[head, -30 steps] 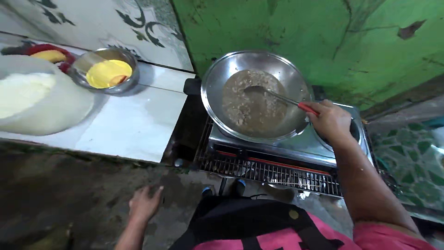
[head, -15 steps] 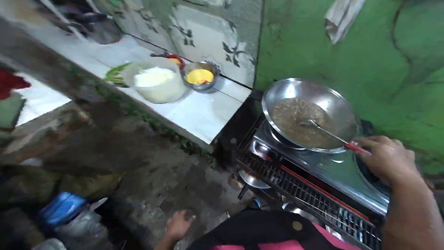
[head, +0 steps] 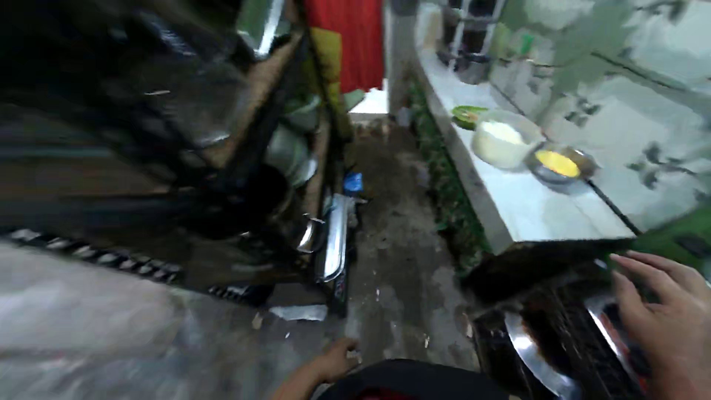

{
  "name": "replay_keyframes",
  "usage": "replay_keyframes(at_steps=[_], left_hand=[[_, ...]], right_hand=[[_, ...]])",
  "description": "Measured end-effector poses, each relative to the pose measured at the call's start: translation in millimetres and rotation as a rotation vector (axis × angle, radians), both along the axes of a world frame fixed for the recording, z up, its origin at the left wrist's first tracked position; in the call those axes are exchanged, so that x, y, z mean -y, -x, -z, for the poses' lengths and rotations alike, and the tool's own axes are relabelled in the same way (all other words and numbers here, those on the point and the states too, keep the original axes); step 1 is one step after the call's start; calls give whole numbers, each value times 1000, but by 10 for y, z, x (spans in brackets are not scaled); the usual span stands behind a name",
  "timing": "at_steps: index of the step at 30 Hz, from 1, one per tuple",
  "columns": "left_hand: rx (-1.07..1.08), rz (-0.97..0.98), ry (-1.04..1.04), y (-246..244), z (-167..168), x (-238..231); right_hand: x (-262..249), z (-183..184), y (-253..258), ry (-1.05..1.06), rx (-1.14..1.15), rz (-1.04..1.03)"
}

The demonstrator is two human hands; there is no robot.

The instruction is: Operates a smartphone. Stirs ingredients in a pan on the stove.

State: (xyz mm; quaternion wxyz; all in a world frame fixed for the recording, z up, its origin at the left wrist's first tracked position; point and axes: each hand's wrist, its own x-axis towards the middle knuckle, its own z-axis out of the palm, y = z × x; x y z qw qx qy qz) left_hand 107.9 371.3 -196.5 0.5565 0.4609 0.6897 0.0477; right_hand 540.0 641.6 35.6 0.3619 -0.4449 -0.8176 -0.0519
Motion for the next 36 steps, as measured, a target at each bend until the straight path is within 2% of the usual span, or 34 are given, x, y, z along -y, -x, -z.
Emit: replay_keyframes(at_steps=[4, 7, 9, 11, 13, 16, 19, 22, 24, 27, 30, 33, 36], left_hand=[[-53, -275, -38, 347, -97, 413], [-196, -520, -141, 498, -508, 528], [-292, -740, -248, 653, -979, 614], [-479, -903, -504, 811, -1382, 768], [-723, -975, -823, 992, -1906, 909], [-1116, -959, -1084, 1285, -2913, 921], [-1208, -957, -1005, 1600, -3890, 551], [-1195, -831, -731, 1892, -4449, 58], [-1187, -704, -555, 2007, -4592, -171], [-1167, -617, -477, 2081, -4692, -219], [-1108, -655, -593, 2303, -4655, -137], [-1064, -717, -717, 2405, -4602, 54], [-1005, -774, -899, 2318, -4490, 391]], right_hand=[[-143, -112, 826, -20, -24, -219], [-282, -143, 1318, -44, -37, -405], [-375, -174, 1686, -50, -78, -529], [-414, -227, 2060, -62, -113, -668], [-331, -356, 2444, -74, -151, -827], [68, -632, 3020, -109, -221, -1040], [664, -851, 3521, -179, -255, -1242], [1253, -882, 3905, -125, -311, -1404], [1533, -817, 4111, -17, -336, -1494], [1812, -735, 4352, 252, -371, -1569], [2010, -756, 4525, 774, -427, -1500], [2206, -899, 4749, 1300, -649, -1376], [2355, -1026, 5032, 1536, -880, -1291]])
